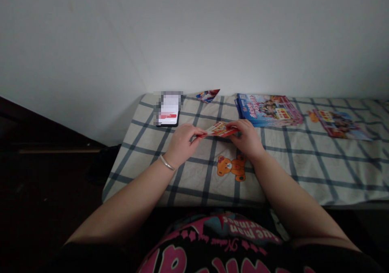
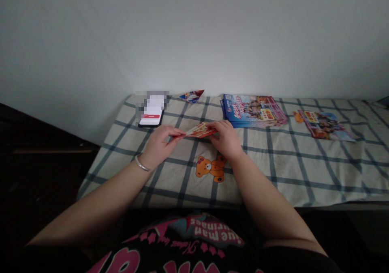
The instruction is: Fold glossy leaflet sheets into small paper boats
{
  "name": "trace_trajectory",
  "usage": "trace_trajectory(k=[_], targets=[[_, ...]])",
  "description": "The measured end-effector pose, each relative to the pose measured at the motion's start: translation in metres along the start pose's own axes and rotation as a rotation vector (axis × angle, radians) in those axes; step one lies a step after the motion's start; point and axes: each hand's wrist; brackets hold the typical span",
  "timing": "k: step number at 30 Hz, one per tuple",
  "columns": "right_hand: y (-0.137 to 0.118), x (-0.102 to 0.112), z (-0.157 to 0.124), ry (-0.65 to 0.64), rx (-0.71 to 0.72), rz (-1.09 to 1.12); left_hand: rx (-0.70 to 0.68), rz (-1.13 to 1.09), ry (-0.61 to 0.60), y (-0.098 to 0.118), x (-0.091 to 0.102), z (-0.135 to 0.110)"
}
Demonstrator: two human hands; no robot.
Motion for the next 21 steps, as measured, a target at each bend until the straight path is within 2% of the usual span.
trace_trajectory(k=[4,7,10,13,16,18,21], targets=[[0.006,-0.004,-0.001,0.081,-0.102,0.118,0.176,-0.057,0.050,-0.003,-0.003,-0.003],[0.010,-0.005,-0.002,0.077,-0.151,0.158,0.319,-0.105,0.092,-0.004,-0.004,-0.005],[0.011,-0.006,-0.002,0.068,-0.178,0.148,0.416,-0.223,0.083,-0.005,-0.007,-0.004],[0.007,-0.007,-0.001,0.034,-0.205,0.203,0.477,-0.418,0.091,-0.006,-0.010,-0.002],[0.003,-0.008,-0.002,-0.020,-0.302,0.366,0.526,-0.527,0.090,-0.007,-0.012,-0.001],[0.004,-0.009,-0.002,-0.042,-0.378,0.446,0.523,-0.515,0.083,-0.008,-0.012,-0.001],[0.008,-0.010,-0.003,-0.053,-0.435,0.396,0.499,-0.412,0.050,-0.008,-0.009,-0.003]])
Point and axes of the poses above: each hand's wrist, its own z-axis towards the middle knuckle, its own x-axis out of the back of the hand, y = z × x, and after that the axes turned 2 degrees about -y, right-handed
